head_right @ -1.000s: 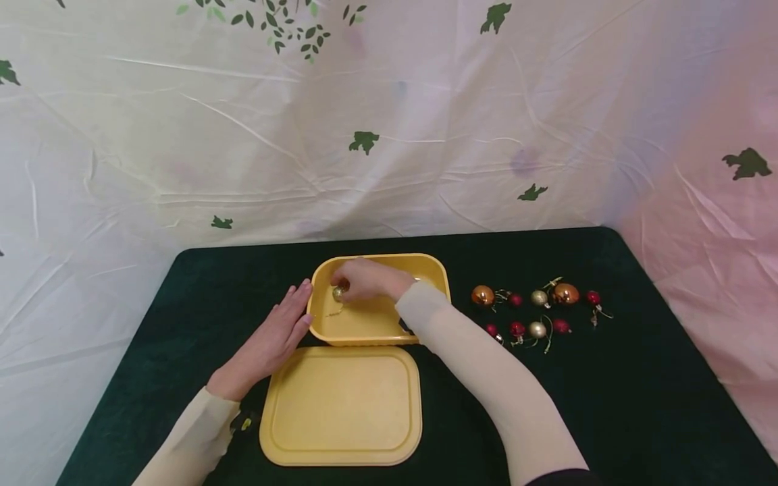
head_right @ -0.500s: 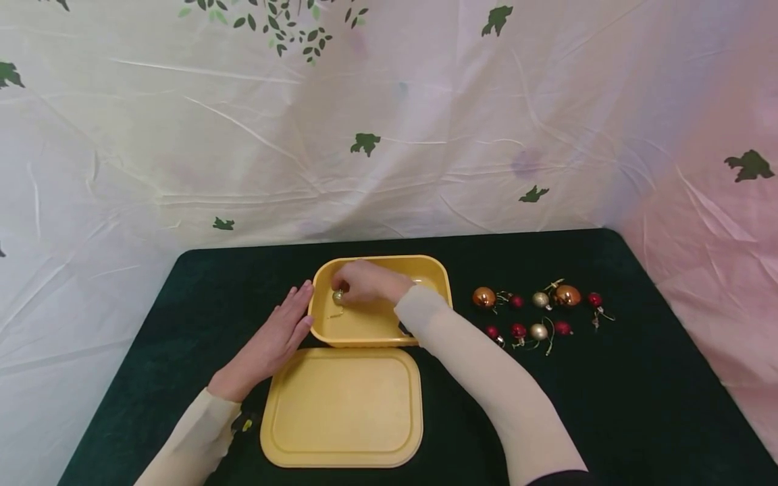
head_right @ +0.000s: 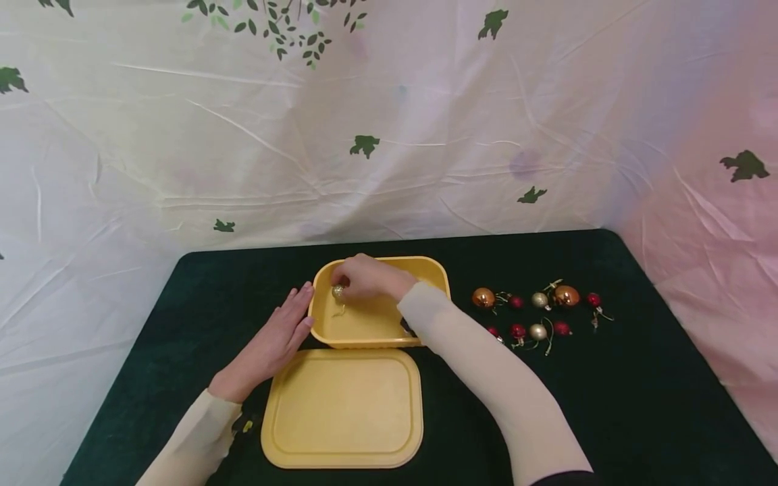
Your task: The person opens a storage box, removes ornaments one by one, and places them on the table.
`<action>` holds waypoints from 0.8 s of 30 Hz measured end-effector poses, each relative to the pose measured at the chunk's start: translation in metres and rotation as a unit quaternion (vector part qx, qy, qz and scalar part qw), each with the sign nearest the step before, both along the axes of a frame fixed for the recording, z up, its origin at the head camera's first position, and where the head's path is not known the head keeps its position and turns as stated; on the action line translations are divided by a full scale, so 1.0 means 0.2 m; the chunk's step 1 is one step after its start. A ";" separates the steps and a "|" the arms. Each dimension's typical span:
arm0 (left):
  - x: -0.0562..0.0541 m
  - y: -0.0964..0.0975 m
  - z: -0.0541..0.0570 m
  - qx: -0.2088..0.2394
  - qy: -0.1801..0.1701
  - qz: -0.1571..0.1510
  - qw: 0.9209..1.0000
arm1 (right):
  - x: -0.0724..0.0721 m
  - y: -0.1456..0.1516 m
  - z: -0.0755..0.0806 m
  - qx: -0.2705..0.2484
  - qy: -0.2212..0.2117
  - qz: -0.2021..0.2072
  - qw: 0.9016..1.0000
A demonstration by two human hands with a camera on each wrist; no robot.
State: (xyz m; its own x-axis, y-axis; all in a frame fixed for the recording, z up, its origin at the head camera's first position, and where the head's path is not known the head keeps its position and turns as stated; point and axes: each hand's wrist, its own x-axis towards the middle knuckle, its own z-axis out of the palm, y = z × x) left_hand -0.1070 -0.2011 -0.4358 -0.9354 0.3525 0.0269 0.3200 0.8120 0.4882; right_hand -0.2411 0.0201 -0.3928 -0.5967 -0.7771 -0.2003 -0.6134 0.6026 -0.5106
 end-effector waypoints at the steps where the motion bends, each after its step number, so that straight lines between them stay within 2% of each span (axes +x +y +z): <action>1: 0.00 0.00 0.00 0.000 0.000 0.000 1.000 | 0.00 0.01 0.01 -0.001 0.003 0.000 1.000; 12: 0.00 0.00 0.00 -0.011 -0.005 0.001 1.000 | 0.01 0.10 0.15 -0.028 0.010 -0.009 1.000; 24: 0.00 0.01 0.02 -0.013 -0.009 0.002 1.000 | 0.06 0.20 0.27 -0.069 0.012 -0.017 0.997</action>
State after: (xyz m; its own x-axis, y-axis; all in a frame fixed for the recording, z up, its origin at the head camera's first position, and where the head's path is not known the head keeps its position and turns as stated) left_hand -0.1064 -0.1995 -0.4327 -0.9372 0.3487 0.0012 0.3079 0.8260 0.4722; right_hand -0.2289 0.0591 -0.3390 -0.6262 -0.7757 -0.0790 -0.6066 0.5483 -0.5757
